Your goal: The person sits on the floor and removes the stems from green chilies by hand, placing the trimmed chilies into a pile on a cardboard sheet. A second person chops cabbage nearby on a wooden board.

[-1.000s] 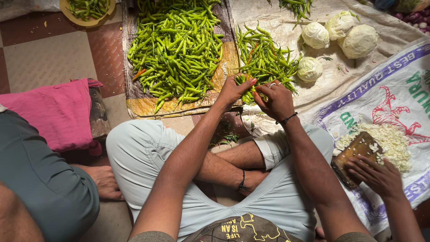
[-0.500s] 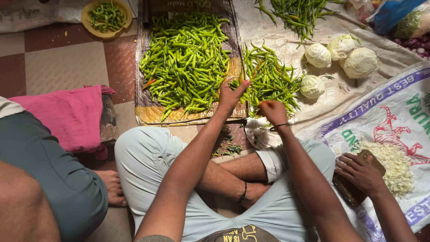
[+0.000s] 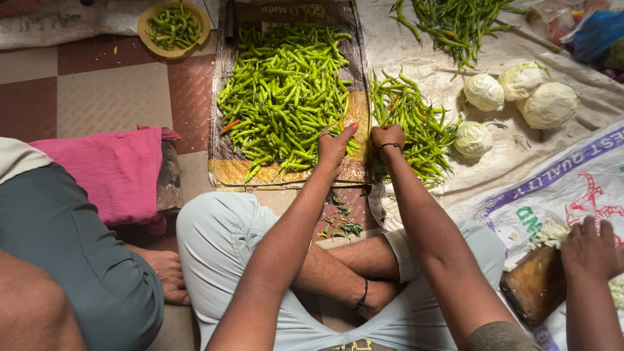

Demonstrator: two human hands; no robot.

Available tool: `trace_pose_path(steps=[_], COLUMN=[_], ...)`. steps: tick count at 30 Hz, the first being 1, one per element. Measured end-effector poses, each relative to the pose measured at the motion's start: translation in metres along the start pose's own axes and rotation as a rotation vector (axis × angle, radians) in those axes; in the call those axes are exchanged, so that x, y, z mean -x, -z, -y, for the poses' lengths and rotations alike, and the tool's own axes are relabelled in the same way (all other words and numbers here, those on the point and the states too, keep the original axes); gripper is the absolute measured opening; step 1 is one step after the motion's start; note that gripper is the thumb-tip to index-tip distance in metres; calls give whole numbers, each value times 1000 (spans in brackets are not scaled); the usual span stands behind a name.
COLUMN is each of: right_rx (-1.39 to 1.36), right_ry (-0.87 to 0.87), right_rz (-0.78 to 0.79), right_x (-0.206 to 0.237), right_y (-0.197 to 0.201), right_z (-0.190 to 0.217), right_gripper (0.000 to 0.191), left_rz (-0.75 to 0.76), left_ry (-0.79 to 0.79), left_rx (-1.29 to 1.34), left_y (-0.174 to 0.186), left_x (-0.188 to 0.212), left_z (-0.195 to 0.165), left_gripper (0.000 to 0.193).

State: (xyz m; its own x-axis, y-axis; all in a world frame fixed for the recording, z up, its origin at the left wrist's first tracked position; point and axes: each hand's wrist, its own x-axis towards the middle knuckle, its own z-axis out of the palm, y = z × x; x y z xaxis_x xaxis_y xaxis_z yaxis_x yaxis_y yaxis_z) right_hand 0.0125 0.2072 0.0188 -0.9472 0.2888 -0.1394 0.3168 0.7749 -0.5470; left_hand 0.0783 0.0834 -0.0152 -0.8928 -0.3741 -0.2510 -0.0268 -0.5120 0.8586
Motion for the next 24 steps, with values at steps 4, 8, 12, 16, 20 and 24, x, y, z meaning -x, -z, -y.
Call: trace_pose_path(steps=[4, 8, 12, 16, 20, 24], right_rx=[-339, -309, -248, -877, -1170, -1066], right_ry=[323, 482, 625, 25, -268, -241], right_rz=[189, 497, 605, 519, 451, 312], right_x=[1, 20, 38, 36, 20, 6], right_y=[17, 50, 57, 42, 56, 76], right_z=[-24, -51, -68, -75, -83, -82], right_gripper=[33, 25, 26, 29, 20, 27], left_rz=[32, 259, 443, 514, 470, 325], left_ry=[-46, -37, 92, -155, -115, -5], left_rx=[-151, -255, -96, -24, 13, 96], left_y=[-4, -11, -14, -24, -23, -10], left_x=[-4, -2, 8, 23, 22, 8], left_z=[1, -2, 0, 9, 12, 4], left_gripper=[43, 45, 24, 17, 15, 16])
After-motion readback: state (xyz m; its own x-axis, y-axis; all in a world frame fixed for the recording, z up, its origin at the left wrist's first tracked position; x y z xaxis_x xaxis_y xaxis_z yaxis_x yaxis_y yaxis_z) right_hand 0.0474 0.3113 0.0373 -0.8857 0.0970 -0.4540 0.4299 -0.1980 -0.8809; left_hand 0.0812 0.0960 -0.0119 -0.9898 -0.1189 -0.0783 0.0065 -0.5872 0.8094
